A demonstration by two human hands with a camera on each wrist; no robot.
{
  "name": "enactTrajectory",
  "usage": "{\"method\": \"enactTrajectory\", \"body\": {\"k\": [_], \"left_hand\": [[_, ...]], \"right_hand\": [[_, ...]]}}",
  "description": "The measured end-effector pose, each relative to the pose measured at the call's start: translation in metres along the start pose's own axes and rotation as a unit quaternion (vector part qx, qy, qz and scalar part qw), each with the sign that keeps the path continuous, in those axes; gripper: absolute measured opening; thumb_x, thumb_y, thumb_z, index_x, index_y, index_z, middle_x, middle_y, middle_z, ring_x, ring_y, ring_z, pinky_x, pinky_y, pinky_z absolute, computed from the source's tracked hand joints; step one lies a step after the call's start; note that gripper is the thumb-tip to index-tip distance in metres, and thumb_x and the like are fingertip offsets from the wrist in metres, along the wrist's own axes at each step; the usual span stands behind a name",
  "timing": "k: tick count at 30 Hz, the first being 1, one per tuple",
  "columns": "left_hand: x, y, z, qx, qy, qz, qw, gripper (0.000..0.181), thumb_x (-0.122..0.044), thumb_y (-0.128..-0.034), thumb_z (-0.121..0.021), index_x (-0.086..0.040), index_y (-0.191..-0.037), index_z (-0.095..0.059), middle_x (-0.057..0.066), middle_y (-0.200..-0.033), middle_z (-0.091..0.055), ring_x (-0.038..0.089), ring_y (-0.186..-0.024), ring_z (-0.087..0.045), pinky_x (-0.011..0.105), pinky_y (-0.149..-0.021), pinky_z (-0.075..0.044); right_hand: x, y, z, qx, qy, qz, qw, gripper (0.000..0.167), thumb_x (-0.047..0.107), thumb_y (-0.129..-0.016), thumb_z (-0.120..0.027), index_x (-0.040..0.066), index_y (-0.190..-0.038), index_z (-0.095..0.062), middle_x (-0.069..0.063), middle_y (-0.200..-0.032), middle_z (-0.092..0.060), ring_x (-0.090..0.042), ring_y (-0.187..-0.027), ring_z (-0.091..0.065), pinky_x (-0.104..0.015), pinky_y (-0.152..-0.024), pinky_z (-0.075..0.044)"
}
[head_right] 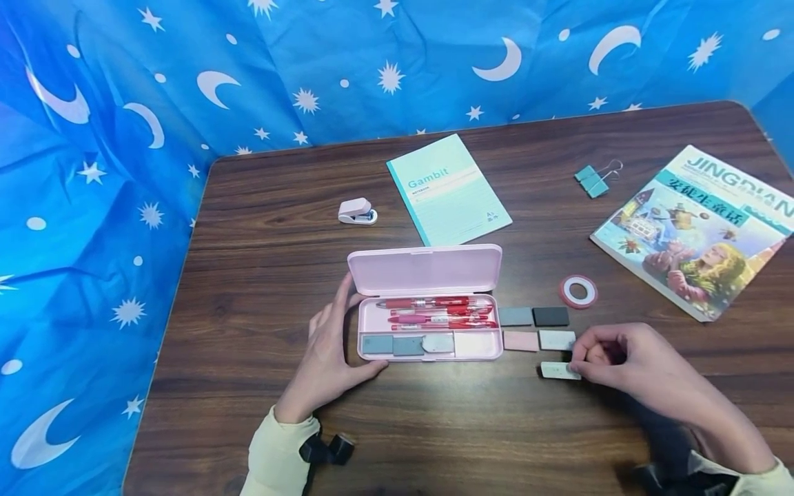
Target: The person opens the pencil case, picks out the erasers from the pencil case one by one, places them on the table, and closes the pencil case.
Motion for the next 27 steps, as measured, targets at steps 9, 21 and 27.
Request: {"method": "enactTrajectory", "body": {"k": [9, 21, 27], "left_hand": [[0.002, 0.0, -0.001, 0.003, -0.001, 0.005, 1.0, 0.139, -0.039, -0.0649, -0.095, -0.027, -0.163, 0.002, -0.001, -0.152, -0.049, 0.024, -0.134, -0.043, 0.052, -0.111, -0.022], [0.002, 0.001, 0.0, 0.003, 0.0, 0.004, 1.0, 0.137, -0.04, -0.066, -0.094, -0.028, -0.163, 0.002, -0.001, -0.153, -0.049, 0.023, -0.135, -0.042, 0.051, -0.11, -0.022], [0.001, 0.001, 0.0, 0.003, 0.003, -0.003, 1.0, 0.136, -0.04, -0.0667, -0.094, -0.025, -0.163, 0.0, -0.001, -0.153, -0.049, 0.021, -0.136, -0.042, 0.052, -0.11, -0.023]], "right_hand": [[-0.014, -0.001, -0.004, -0.009, 0.006, -0.023, 0.9997, 0.006, 0.01, -0.09, -0.075, 0.01, -0.085, -0.071, 0.008, -0.068, -0.053, -0.007, -0.06, -0.048, -0.025, -0.053, -0.034], [-0.001, -0.004, 0.005, -0.059, 0.033, 0.002, 0.9977, 0.011, 0.011, -0.087, -0.078, 0.015, -0.081, -0.071, 0.009, -0.065, -0.051, -0.006, -0.059, -0.047, -0.024, -0.054, -0.032], [0.058, -0.012, -0.009, -0.099, 0.028, 0.085, 0.9911, 0.016, 0.01, -0.084, -0.082, 0.021, -0.082, -0.071, 0.011, -0.061, -0.046, -0.006, -0.052, -0.043, -0.026, -0.049, -0.03]]}}
Point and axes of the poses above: each hand's wrist, its own y-axis away from the middle knuckle, its own z-axis out of the back of the hand, x = y × z, the point moved 8 cm from there along -y, towards the middle knuckle
